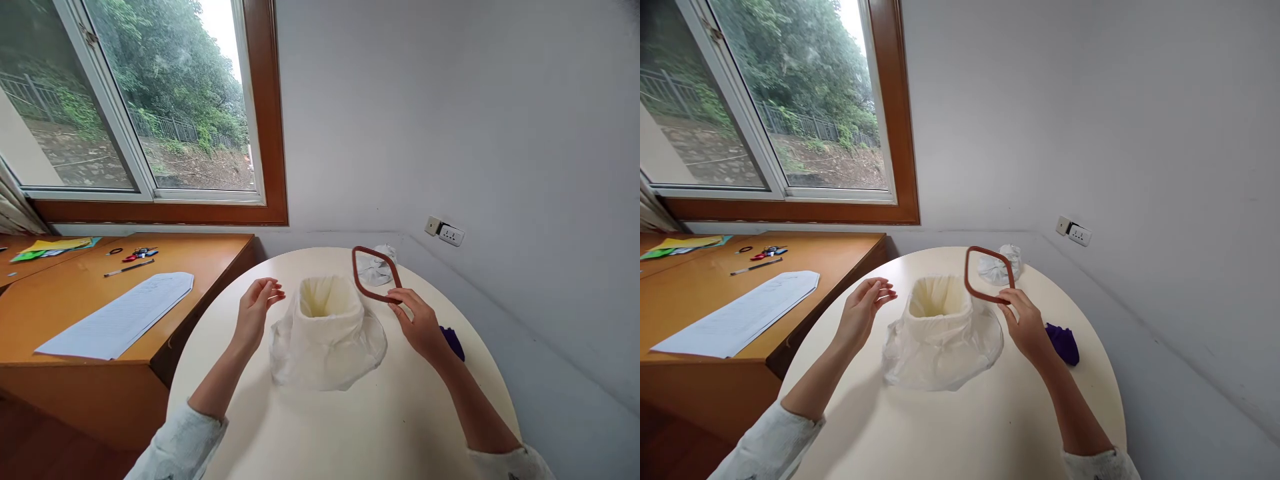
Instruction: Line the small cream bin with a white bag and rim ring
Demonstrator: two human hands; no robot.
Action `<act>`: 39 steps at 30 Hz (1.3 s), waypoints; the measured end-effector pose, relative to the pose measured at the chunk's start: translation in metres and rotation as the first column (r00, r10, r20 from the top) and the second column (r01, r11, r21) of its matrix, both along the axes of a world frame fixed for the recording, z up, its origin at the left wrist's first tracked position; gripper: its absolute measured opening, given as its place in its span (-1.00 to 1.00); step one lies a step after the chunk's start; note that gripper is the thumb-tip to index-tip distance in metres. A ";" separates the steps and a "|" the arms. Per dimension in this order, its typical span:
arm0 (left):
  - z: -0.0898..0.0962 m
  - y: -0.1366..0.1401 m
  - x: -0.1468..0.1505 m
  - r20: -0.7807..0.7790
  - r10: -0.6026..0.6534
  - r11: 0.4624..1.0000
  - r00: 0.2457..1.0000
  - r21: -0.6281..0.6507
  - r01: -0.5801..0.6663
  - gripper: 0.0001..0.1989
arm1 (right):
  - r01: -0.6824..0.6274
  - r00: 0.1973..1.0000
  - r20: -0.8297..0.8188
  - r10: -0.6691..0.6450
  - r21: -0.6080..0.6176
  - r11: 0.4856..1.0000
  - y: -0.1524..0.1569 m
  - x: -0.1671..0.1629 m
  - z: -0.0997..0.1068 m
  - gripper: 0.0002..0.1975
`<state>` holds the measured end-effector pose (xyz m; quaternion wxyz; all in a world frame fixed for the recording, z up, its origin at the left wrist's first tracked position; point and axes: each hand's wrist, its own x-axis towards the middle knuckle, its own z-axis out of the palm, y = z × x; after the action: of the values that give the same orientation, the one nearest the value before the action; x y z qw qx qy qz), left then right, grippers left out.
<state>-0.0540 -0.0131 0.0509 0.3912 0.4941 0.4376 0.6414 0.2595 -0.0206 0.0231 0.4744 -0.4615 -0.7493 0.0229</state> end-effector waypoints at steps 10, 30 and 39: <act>0.034 0.003 0.028 -0.090 -0.264 0.957 0.960 -0.150 0.249 -0.42 | -0.324 0.918 0.193 0.346 -0.138 0.936 -0.038 -0.030 0.037 -0.73; 0.025 0.001 0.041 -0.555 0.104 0.991 0.825 -0.016 -0.136 -0.49 | -0.341 0.870 -0.457 0.187 -0.282 0.897 -0.016 -0.076 0.009 -0.40; 0.023 -0.002 0.043 -0.662 0.042 0.994 0.749 -0.045 -0.095 -0.59 | -0.415 0.770 -0.622 0.142 -0.320 0.852 0.018 -0.077 0.011 -0.43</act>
<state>-0.0113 -0.0153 0.0738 0.2064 0.6568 0.5893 0.4227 0.1826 -0.0024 0.0342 0.5526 -0.4074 -0.6058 0.4020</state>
